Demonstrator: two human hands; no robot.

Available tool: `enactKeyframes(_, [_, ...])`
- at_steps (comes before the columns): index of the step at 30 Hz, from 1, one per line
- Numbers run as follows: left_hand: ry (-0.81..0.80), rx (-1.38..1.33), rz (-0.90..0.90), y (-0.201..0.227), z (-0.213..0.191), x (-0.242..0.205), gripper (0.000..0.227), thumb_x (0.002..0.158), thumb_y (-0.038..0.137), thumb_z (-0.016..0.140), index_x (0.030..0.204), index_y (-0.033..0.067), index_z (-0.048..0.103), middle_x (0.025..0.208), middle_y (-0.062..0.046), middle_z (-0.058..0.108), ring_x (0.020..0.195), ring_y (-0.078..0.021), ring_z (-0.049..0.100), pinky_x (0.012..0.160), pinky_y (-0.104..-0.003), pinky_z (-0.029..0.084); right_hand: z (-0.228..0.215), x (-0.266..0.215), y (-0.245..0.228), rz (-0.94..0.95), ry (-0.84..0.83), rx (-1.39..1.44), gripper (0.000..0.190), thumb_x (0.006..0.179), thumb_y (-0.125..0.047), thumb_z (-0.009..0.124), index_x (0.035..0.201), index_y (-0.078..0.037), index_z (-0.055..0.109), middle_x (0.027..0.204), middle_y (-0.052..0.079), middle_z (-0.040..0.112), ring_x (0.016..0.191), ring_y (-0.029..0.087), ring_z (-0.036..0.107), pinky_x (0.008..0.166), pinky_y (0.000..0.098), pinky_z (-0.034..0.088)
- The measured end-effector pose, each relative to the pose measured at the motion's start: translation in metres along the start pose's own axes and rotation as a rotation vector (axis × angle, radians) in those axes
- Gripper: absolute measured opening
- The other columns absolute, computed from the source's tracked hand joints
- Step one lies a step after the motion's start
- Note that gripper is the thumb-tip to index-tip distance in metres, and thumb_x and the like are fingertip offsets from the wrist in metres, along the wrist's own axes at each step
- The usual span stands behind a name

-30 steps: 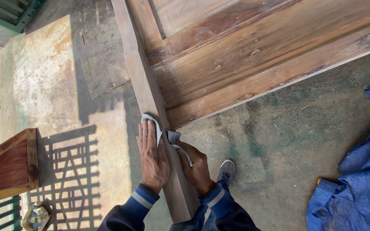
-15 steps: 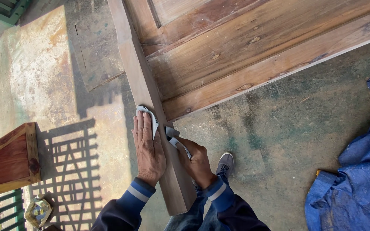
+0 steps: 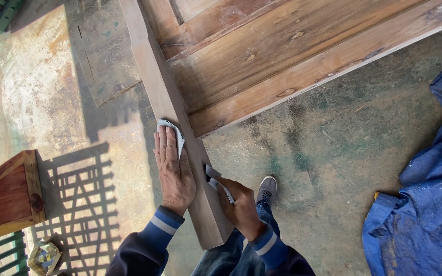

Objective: Sand the surface and edges of a wooden door using handheld sandpaper.

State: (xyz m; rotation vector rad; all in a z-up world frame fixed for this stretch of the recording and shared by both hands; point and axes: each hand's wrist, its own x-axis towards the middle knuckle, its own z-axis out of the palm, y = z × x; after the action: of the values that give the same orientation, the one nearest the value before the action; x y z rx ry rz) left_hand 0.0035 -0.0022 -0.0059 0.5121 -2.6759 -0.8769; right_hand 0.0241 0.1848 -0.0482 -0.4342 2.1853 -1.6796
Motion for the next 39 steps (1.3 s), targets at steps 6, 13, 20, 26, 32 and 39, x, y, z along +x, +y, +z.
enactKeyframes(6, [0.021, -0.03, 0.04, -0.003, 0.001, 0.003, 0.058, 0.106, 0.007, 0.045, 0.162, 0.0068, 0.031, 0.172, -0.02, 0.024, 0.161, -0.041, 0.017, 0.131, -0.049, 0.015, 0.004, -0.082, 0.0, -0.043, 0.144, 0.09, 0.026, 0.094, 0.001, 0.063, 0.118, 0.003, 0.073, 0.119, 0.023, 0.076, 0.114, 0.036, 0.073, 0.096, 0.0401, 0.061])
enactKeyframes(13, [0.036, -0.045, 0.064, -0.001, 0.0, 0.002, 0.056, 0.107, 0.011, 0.046, 0.161, 0.0059, 0.033, 0.172, -0.021, 0.024, 0.161, -0.0422, 0.019, 0.131, -0.048, 0.017, 0.002, -0.018, -0.028, 0.195, 0.114, 0.094, 0.025, 0.095, -0.006, 0.063, 0.118, -0.003, 0.073, 0.113, 0.017, 0.079, 0.1, 0.029, 0.08, 0.087, 0.0389, 0.065])
enactKeyframes(20, [0.031, -0.043, 0.095, -0.009, 0.003, 0.0, 0.057, 0.108, 0.012, 0.046, 0.162, 0.0054, 0.031, 0.172, -0.02, 0.023, 0.16, -0.0426, 0.018, 0.131, -0.048, 0.015, 0.001, -0.087, 0.001, -0.155, 0.143, 0.112, 0.025, 0.095, -0.001, 0.064, 0.119, 0.004, 0.071, 0.12, 0.021, 0.076, 0.119, 0.035, 0.073, 0.101, 0.0435, 0.058])
enactKeyframes(26, [0.032, -0.053, 0.101, -0.012, 0.003, -0.001, 0.057, 0.108, 0.012, 0.043, 0.163, 0.0052, 0.031, 0.172, -0.02, 0.024, 0.161, -0.0418, 0.017, 0.132, -0.048, 0.015, 0.016, -0.1, 0.023, 0.108, 0.204, 0.082, 0.025, 0.093, -0.001, 0.064, 0.116, 0.0, 0.074, 0.119, 0.017, 0.078, 0.115, 0.031, 0.076, 0.097, 0.0401, 0.063])
enactKeyframes(32, [0.04, -0.04, 0.087, -0.009, 0.005, 0.0, 0.053, 0.112, 0.019, 0.042, 0.162, 0.0062, 0.031, 0.172, -0.018, 0.024, 0.162, -0.0401, 0.017, 0.132, -0.048, 0.016, 0.016, -0.111, 0.008, -0.056, 0.251, 0.112, 0.023, 0.094, -0.001, 0.065, 0.115, 0.003, 0.073, 0.118, 0.02, 0.078, 0.119, 0.036, 0.073, 0.101, 0.0447, 0.06])
enactKeyframes(39, [0.019, -0.053, 0.073, -0.011, 0.004, 0.0, 0.055, 0.111, 0.019, 0.044, 0.163, 0.0066, 0.031, 0.172, -0.019, 0.023, 0.161, -0.0411, 0.015, 0.131, -0.049, 0.015, 0.02, -0.124, 0.012, -0.007, 0.289, 0.061, 0.023, 0.094, -0.004, 0.064, 0.114, 0.001, 0.076, 0.116, 0.019, 0.08, 0.118, 0.033, 0.075, 0.1, 0.0432, 0.06])
